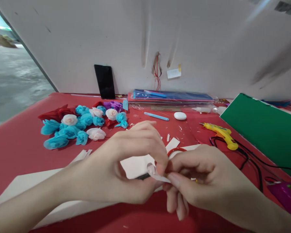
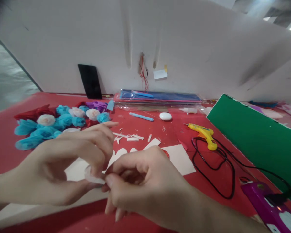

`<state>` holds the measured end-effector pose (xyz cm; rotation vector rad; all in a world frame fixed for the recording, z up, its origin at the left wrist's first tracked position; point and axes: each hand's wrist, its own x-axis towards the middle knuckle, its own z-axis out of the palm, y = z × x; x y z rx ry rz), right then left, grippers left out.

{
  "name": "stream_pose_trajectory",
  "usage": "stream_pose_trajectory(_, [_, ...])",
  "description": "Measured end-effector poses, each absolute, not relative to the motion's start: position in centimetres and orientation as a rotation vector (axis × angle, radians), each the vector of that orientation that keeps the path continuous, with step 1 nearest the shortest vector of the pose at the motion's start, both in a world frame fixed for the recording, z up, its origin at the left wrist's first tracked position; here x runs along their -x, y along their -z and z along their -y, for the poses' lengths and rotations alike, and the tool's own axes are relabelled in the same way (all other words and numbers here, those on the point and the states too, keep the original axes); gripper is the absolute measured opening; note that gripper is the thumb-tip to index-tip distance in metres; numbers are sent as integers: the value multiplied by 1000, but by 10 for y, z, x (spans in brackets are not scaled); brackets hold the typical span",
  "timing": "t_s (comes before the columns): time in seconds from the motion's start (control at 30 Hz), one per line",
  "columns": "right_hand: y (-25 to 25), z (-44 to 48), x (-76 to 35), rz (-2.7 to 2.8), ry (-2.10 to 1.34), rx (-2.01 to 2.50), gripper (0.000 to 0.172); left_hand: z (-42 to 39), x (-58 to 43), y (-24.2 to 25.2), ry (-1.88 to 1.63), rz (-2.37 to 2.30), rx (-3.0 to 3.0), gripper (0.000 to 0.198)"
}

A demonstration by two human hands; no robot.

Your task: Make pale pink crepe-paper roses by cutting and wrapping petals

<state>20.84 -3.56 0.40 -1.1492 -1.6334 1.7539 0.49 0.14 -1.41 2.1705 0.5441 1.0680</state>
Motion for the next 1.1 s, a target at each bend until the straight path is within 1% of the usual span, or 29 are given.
stream_pose_trajectory(0.17, [-5, 40, -204, 2026, -1095, 1216, 22, -4, -7, 14, -1094, -473, -2147, 10])
stream_pose_trajectory(0.23, [-5, 42, -202, 2099, -863, 1162, 23, -3, -9, 12, -1111, -430, -2138, 15])
stream_pose_trajectory(0.33, [-4, 44, -203, 2128, -660, 1078, 23, 1, -10, 12, -1110, -403, -2074, 20])
stream_pose_trajectory(0.47, [-1, 45, -206, 2157, -401, 1035, 22, 6, -13, 13, -1104, -445, -1867, 16])
stream_pose_trajectory(0.57, [0, 45, -206, 2193, -219, 1012, 26, 8, -15, 14, -1085, -489, -1744, 17])
stream_pose_trajectory(0.7, [3, 44, -206, 2243, -106, 983, 26, 10, -18, 14, -1110, -541, -1708, 18])
stream_pose_trajectory(0.83, [7, 43, -206, 2285, 96, 961, 28, 11, -20, 14, -1194, -610, -1697, 27])
stream_pose_trajectory(0.9, [9, 41, -207, 2276, 159, 954, 28, 12, -22, 13, -1222, -640, -1699, 26])
stream_pose_trajectory(0.97, [9, 40, -207, 2260, 111, 940, 25, 13, -22, 11, -1233, -673, -1695, 21])
stream_pose_trajectory(1.03, [8, 38, -206, 2247, -7, 929, 23, 13, -23, 10, -1229, -699, -1683, 15])
stream_pose_trajectory(1.1, [5, 37, -207, 2221, -137, 926, 23, 14, -23, 9, -1224, -717, -1677, 13])
